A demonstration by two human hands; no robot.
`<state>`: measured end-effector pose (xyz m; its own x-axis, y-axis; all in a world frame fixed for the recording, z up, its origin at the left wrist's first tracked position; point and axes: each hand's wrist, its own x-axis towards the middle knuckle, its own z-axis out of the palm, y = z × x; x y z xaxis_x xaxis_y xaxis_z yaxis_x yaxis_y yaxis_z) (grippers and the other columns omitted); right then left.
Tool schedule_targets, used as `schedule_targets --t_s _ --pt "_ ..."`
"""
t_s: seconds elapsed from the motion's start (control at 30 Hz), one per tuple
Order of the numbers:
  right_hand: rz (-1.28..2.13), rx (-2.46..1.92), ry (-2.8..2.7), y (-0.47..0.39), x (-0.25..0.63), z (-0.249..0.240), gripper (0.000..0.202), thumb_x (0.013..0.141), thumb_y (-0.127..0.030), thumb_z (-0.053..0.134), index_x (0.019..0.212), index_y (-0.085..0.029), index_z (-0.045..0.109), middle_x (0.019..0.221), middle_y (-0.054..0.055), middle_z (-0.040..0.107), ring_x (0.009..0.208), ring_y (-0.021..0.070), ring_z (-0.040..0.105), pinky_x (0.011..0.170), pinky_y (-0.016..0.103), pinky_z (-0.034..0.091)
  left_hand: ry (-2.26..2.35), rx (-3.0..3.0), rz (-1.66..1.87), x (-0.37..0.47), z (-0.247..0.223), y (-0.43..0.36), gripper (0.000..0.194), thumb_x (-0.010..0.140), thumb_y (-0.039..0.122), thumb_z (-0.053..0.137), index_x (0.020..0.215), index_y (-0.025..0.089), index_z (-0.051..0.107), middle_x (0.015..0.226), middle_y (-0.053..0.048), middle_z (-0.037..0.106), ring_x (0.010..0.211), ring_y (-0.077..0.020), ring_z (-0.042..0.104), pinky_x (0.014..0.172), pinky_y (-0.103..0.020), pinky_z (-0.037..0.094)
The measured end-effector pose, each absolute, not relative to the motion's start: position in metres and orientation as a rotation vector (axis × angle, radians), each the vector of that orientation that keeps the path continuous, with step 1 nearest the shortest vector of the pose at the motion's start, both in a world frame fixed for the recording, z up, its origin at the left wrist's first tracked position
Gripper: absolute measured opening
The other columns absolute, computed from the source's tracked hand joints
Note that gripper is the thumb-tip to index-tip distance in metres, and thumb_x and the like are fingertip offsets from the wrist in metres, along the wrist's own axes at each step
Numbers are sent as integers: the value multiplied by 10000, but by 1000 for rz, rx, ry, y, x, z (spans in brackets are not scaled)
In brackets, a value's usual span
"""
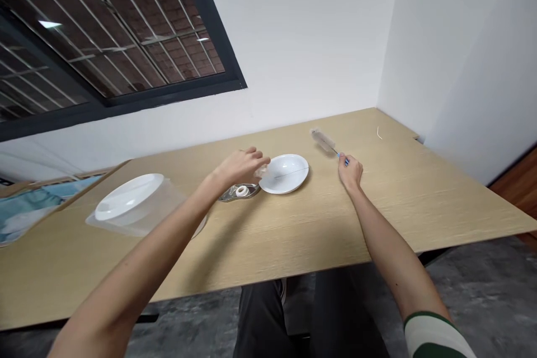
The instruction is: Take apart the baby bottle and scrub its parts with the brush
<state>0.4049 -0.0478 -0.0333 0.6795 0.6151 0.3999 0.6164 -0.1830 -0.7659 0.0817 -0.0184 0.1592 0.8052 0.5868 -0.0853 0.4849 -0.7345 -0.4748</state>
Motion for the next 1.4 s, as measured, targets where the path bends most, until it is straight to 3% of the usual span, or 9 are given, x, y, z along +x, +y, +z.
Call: schedule_targets --t_s 0.13,0.33,0.47,0.8,0.9,1.0,1.13,1.27,1.4 --pt "9 -1888 -988 -45 407 -35 719 972 -670 254 833 -160 742 822 161 739 726 245 583 671 331 332 -624 -2517 507 103 150 -13 412 826 108 670 1230 189 668 1105 -178 704 1071 -322 620 767 -355 477" --pt "28 -1912 -1019 -44 407 -34 674 984 -649 300 839 -165 747 856 169 753 741 251 606 668 326 351 -677 -2500 427 113 147 -4 470 777 148 744 1239 184 662 1122 -184 699 1083 -328 607 752 -342 462" --pt "44 -1934 -1024 -44 407 -33 692 982 -668 300 843 -163 752 874 185 760 764 262 626 672 328 369 -680 -2538 540 114 136 1 465 739 50 719 1173 214 689 1055 -153 720 1045 -295 616 767 -330 451" --pt "96 -1969 -1106 -42 408 -34 665 988 -634 308 854 -158 752 903 192 758 788 272 638 706 339 378 -839 -2659 394 109 142 -1 463 719 131 796 1164 196 689 1083 -146 715 1091 -328 612 836 -357 469" --pt "122 -1970 -1165 -42 407 -34 624 991 -597 332 822 -161 745 863 177 755 756 260 625 688 333 366 -959 -2835 -8 94 147 -3 472 753 330 822 1175 184 670 1113 -125 709 1096 -326 626 910 -403 484" --pt "143 -1949 -1218 -42 407 -34 564 981 -557 376 781 -170 734 814 157 748 728 255 618 677 333 361 -1093 -3035 -715 71 149 -18 536 740 506 812 1131 180 646 1147 -89 698 1076 -270 653 965 -388 497" --pt "175 -1910 -1283 -38 405 -36 485 980 -475 400 816 -165 736 849 155 750 763 259 633 703 334 381 -1250 -2927 -1424 37 136 -52 642 613 532 890 1078 185 617 1153 -86 688 1057 -255 673 969 -385 526" --pt "199 -1863 -1370 -35 403 -38 421 984 -404 414 923 -151 745 974 163 755 896 265 648 790 332 422 -1535 -2833 -1695 8 108 -81 827 502 553 939 1171 215 589 1253 -118 672 1157 -297 654 934 -389 554" --pt "207 -1846 -1447 -37 400 -38 367 982 -378 454 1012 -132 726 1076 173 737 1006 262 632 887 337 438 -1736 -2901 -1752 -9 75 -97 834 504 521 949 1188 206 591 1190 -136 704 1115 -314 681 892 -398 569"
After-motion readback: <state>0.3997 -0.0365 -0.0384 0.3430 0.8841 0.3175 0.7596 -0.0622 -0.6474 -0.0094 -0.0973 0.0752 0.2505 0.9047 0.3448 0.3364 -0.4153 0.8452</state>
